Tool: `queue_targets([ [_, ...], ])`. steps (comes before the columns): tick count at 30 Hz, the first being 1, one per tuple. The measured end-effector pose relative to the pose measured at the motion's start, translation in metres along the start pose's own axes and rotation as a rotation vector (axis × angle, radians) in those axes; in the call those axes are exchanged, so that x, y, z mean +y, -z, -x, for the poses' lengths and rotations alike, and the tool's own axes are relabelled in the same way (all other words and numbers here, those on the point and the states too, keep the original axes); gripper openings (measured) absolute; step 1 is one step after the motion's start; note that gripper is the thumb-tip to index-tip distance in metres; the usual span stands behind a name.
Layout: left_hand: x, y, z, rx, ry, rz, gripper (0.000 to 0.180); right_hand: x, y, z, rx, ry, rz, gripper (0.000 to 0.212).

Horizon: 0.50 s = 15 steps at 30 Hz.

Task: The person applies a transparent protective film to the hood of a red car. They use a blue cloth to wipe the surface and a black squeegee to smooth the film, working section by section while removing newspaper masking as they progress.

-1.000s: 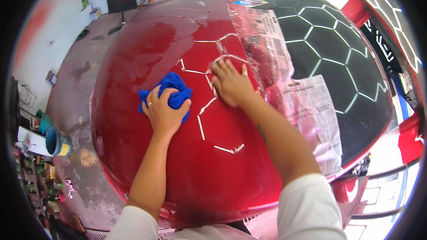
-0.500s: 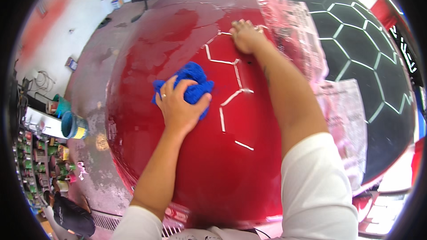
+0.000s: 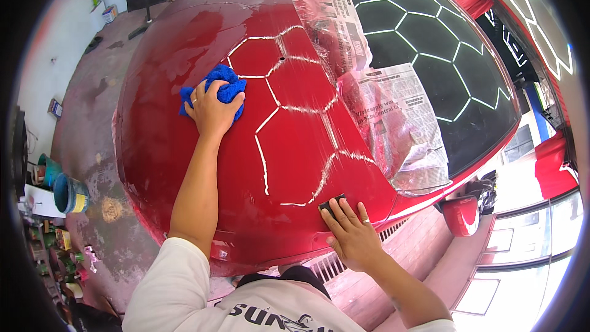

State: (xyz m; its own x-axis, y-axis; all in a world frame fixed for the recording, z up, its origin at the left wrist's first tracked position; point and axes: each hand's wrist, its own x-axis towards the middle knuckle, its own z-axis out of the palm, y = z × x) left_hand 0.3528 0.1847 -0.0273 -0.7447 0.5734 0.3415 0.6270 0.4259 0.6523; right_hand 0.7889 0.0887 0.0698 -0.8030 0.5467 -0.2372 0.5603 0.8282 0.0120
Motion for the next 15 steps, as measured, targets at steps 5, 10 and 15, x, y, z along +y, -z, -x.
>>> queue_targets([
  [5, -0.004, 0.004, 0.002, 0.018, -0.005, -0.011, 0.05, 0.014, 0.018, -0.14, 0.074, 0.059, 0.066, 0.065],
  [10, -0.002, 0.006, 0.001, 0.027, 0.007, 0.015, 0.05, 0.06, 0.044, -0.378, 0.284, -0.009, 0.105, 0.062],
  [15, 0.002, 0.0, -0.001, 0.005, -0.017, 0.046, 0.05, 0.128, 0.089, -0.56, 0.24, -0.018, 0.069, 0.064],
])
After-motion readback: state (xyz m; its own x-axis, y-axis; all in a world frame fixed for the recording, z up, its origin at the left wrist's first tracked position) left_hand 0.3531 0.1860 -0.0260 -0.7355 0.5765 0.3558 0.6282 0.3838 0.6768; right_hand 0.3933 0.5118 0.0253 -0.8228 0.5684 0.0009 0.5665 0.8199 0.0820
